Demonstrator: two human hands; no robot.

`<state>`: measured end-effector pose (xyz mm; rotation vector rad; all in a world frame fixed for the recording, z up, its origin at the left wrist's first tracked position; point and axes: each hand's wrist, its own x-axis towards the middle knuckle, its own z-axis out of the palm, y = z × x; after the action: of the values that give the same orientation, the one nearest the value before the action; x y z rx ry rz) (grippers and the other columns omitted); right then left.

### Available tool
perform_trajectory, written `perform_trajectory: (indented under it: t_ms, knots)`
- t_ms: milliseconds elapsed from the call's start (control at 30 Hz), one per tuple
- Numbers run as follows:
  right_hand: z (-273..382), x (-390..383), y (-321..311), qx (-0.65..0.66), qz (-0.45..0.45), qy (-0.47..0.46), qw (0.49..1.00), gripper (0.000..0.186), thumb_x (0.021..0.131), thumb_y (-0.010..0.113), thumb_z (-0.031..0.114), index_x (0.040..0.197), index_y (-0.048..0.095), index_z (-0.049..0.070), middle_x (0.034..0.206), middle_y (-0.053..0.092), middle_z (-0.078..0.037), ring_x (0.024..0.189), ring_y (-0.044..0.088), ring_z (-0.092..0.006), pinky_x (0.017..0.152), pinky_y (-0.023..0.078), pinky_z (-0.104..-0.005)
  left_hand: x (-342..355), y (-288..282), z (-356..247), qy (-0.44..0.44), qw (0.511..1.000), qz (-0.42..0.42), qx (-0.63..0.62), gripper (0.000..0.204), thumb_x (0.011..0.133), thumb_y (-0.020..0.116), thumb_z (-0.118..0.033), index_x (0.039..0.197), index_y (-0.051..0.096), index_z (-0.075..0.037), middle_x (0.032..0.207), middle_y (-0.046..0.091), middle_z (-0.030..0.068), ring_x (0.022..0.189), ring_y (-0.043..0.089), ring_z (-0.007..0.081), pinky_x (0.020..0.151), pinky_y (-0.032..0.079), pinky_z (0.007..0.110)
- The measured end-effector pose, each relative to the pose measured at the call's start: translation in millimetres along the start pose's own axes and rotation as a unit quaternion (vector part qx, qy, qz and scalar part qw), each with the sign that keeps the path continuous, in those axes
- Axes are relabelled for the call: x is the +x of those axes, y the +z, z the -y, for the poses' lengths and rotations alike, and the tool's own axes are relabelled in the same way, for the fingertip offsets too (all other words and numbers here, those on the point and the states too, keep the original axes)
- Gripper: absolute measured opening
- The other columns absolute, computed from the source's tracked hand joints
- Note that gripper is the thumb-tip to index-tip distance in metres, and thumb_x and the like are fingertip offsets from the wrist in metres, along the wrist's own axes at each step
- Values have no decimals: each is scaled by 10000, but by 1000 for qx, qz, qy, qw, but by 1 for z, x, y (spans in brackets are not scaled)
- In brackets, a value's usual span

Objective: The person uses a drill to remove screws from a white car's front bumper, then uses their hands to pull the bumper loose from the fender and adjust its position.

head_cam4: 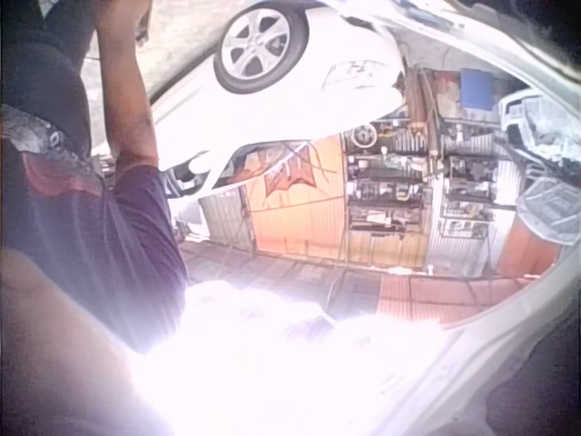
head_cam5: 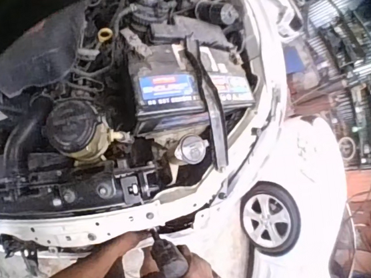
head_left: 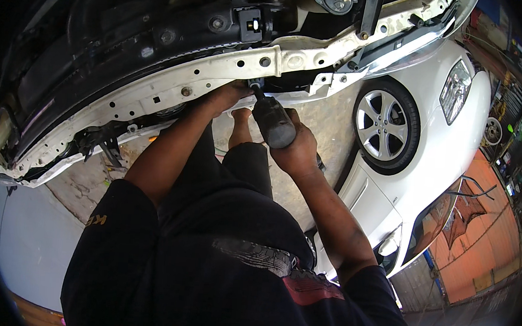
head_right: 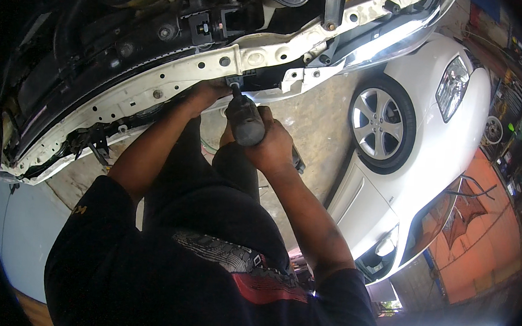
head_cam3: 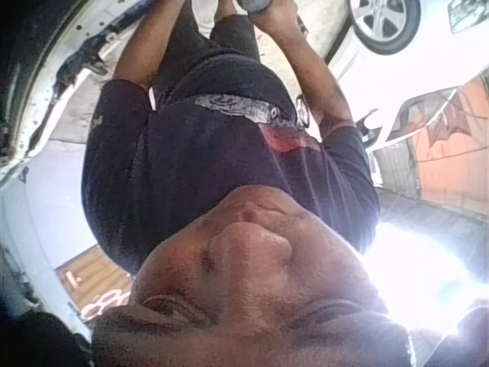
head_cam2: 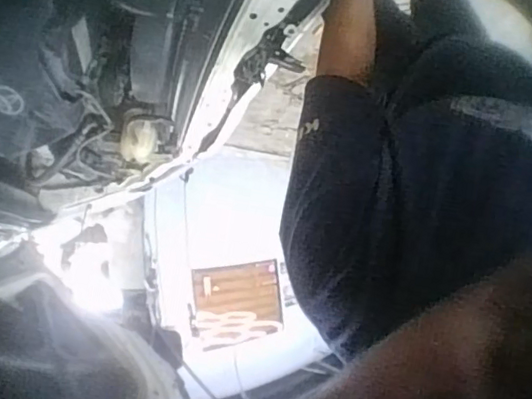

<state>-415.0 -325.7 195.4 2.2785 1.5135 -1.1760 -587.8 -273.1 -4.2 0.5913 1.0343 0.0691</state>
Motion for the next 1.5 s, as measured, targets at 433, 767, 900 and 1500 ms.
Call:
perform_trajectory:
  t_ms: [433, 767, 900, 1500]
  knots:
    - [2, 0, -7, 1, 4, 15, 1000, 556, 784, 791, 156, 1302, 615, 56, 971, 764, -258, 958, 744, -460, 819, 603, -524, -23, -12, -5, 39, 999, -24, -26, 403, 957, 711, -194, 1329, 714, -39, 1267, 730, 76, 1173, 655, 189, 1086, 463, 349]
    - [-1, -1, -6, 12, 16, -7, 1000, 631, 745, 822, 213, 1308, 572, 78, 1002, 750, -233, 1003, 724, -456, 882, 583, -534, -3, 11, 2, 91, 994, -57, 2, 365, 934, 643, -32, 1293, 703, -15, 1222, 735, 61, 1121, 660, 157, 989, 517, 317]
    - [2, 1, -11, 16, 68, 29, 997, 883, 617, 962, 330, 1346, 548, 54, 1068, 736, -232, 1073, 709, -445, 943, 566, -539, -14, 16, -2, 196, 976, -49, 80, 389, 949, 667, 17, 1337, 634, 5, 1258, 712, 109, 1167, 672, 205, 1013, 541, 363]
    - [14, 6, -27, -6, 93, 46, 995, 640, 767, 760, 142, 1360, 540, 46, 1079, 751, -239, 1074, 722, -432, 962, 571, -526, 5, 24, 16, 279, 948, -136, 67, 178, 905, 758, -51, 1079, 741, -17, 1030, 796, 110, 992, 760, 216, 888, 564, 368]
